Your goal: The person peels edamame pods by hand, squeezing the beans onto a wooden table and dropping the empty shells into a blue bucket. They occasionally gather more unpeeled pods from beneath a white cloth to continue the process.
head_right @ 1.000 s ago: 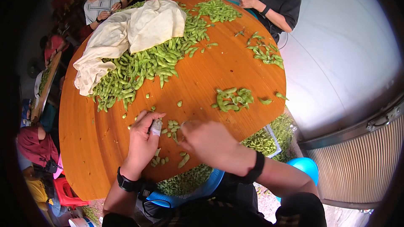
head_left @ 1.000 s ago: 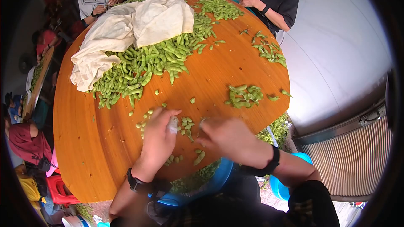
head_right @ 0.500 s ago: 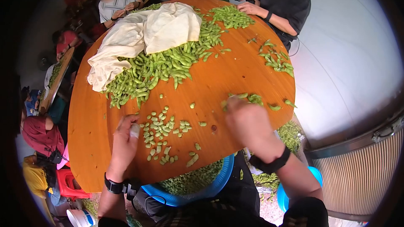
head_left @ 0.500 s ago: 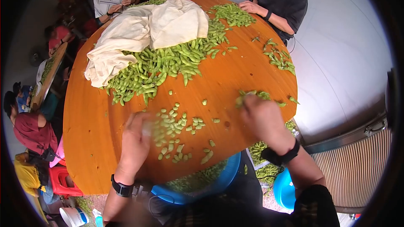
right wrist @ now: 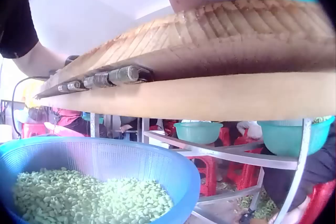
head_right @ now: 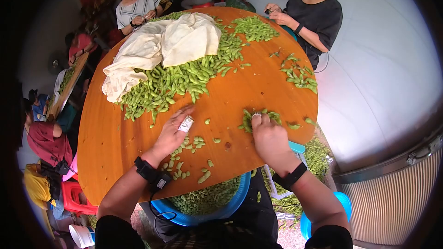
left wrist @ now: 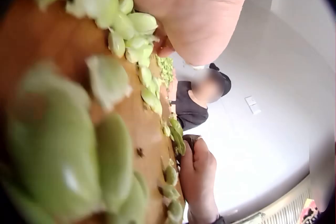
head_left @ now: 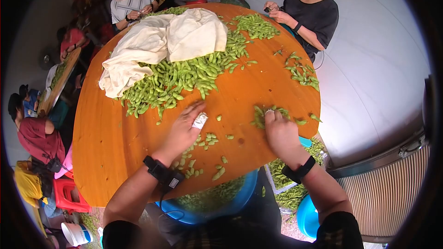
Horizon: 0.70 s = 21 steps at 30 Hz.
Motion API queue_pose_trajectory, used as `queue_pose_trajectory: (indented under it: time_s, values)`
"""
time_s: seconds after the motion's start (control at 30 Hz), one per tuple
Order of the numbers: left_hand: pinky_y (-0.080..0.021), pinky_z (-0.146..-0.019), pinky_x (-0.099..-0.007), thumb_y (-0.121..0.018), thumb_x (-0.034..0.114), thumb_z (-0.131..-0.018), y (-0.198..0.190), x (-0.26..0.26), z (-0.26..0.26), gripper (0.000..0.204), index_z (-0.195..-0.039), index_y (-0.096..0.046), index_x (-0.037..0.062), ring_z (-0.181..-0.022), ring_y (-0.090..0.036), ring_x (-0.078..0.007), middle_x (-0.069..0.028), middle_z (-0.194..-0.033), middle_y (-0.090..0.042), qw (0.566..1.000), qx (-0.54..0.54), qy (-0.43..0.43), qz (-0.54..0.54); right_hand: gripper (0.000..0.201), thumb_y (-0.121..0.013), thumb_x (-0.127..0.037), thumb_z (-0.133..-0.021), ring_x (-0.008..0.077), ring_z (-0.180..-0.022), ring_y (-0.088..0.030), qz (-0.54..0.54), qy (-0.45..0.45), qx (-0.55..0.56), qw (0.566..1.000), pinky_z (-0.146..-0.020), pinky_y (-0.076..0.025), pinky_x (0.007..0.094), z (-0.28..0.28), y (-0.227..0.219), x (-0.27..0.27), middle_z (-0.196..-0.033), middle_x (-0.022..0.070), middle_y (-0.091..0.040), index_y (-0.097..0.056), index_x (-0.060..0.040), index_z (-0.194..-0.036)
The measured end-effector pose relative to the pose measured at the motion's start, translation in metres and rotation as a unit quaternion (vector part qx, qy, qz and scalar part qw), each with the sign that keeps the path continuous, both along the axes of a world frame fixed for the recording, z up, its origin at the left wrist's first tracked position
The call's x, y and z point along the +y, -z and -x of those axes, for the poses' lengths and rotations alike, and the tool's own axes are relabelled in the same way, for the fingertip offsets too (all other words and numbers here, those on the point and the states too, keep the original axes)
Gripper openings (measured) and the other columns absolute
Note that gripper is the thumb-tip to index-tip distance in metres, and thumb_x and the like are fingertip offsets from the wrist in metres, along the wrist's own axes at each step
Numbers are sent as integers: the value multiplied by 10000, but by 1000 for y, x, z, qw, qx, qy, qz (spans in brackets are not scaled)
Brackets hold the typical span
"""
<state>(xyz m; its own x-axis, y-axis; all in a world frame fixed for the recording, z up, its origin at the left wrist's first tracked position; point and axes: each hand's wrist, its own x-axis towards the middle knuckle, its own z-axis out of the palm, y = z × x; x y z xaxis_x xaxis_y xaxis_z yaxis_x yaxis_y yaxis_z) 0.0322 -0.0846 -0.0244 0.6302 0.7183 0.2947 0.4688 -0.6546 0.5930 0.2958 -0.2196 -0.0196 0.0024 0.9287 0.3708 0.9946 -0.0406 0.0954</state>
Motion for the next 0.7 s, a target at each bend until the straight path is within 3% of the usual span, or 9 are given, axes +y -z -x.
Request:
queue_pose_trajectory:
  time_s: [0.03, 0.1, 0.2, 0.3, 0.43, 0.5, 0.57, 0.63, 0.7]
  values:
    - [-333, -1109, -391, -466, 229, -965, -4, -2, -7, 432, -1362, -482, 59, -1336, -411, -355, -185, -1401, -481, 998, -20, 52, 38, 171, -554, -46, -774, 240, -739, -665, -1, 3, 1, 1000, -570, -549, 328, 1, 0, 0, -839, 117, -586, -524, -17, -940]
    - [-356, -1096, -394, -459, 243, -973, -8, -15, -26, 411, -1349, -508, 85, -1317, -440, -347, -170, -1389, -500, 997, -11, 62, 55, 162, -557, -49, -774, 244, -745, -664, -24, -8, 9, 1000, -573, -549, 328, 0, 0, -1, -840, 114, -588, -524, -20, -930]
    - [-340, -1107, -407, -449, 253, -999, -7, -23, -40, 350, -1290, -551, 88, -1321, -442, -294, -109, -1370, -525, 974, 10, 220, 49, 151, -557, -50, -774, 249, -747, -661, -20, -5, 16, 1000, -578, -550, 328, -1, 2, -1, -845, 112, -588, -523, -24, -919]
    - [-332, -1112, -430, -469, 224, -994, -3, -37, -34, 312, -1260, -571, 97, -1328, -432, -288, -89, -1365, -529, 950, 4, 300, 89, 155, -561, -45, -768, 250, -752, -659, -28, -6, 27, 999, -585, -550, 331, -1, 3, -1, -844, 112, -585, -517, -27, -917]
    - [-335, -1107, -435, -536, 199, -958, -23, -66, -9, 289, -1222, -599, 97, -1304, -447, -307, -95, -1342, -538, 940, 23, 322, 113, 161, -565, -37, -761, 250, -760, -658, -28, -16, 35, 999, -589, -549, 334, -1, 1, -2, -839, 112, -579, -509, -31, -913]
    - [-371, -1074, -437, -610, 185, -916, -32, -66, 5, 271, -1167, -613, 82, -1278, -467, -303, -93, -1327, -544, 953, 7, 299, 54, 165, -567, -27, -756, 250, -760, -654, -33, -9, 25, 999, -591, -548, 339, -1, 3, -1, -836, 112, -575, -502, -33, -908]
    - [-449, -979, -409, -633, 53, -865, -36, -56, 32, 220, -1084, -649, 64, -1137, -564, -306, -103, -1224, -606, 999, 37, 10, -16, 160, -567, -24, -756, 250, -751, -652, -40, -12, 26, 999, -588, -547, 339, -1, 4, -1, -832, 111, -574, -498, -34, -901]
    - [-498, -851, -370, -638, 0, -839, -21, -28, 64, 186, -1022, -657, 28, -968, -613, -285, -106, -1079, -638, 973, 98, -167, -124, 156, -566, -21, -757, 250, -743, -650, -46, -12, 24, 999, -585, -546, 338, -1, 4, -1, -829, 110, -573, -495, -35, -894]
    - [-484, -849, -391, -645, 52, -817, -13, -8, 80, 124, -928, -671, 4, -960, -594, -350, -166, -989, -639, 973, -6, -231, -17, 152, -566, -18, -756, 249, -730, -647, -45, -6, 19, 999, -580, -544, 336, 0, 3, 0, -819, 109, -571, -490, -37, -886]
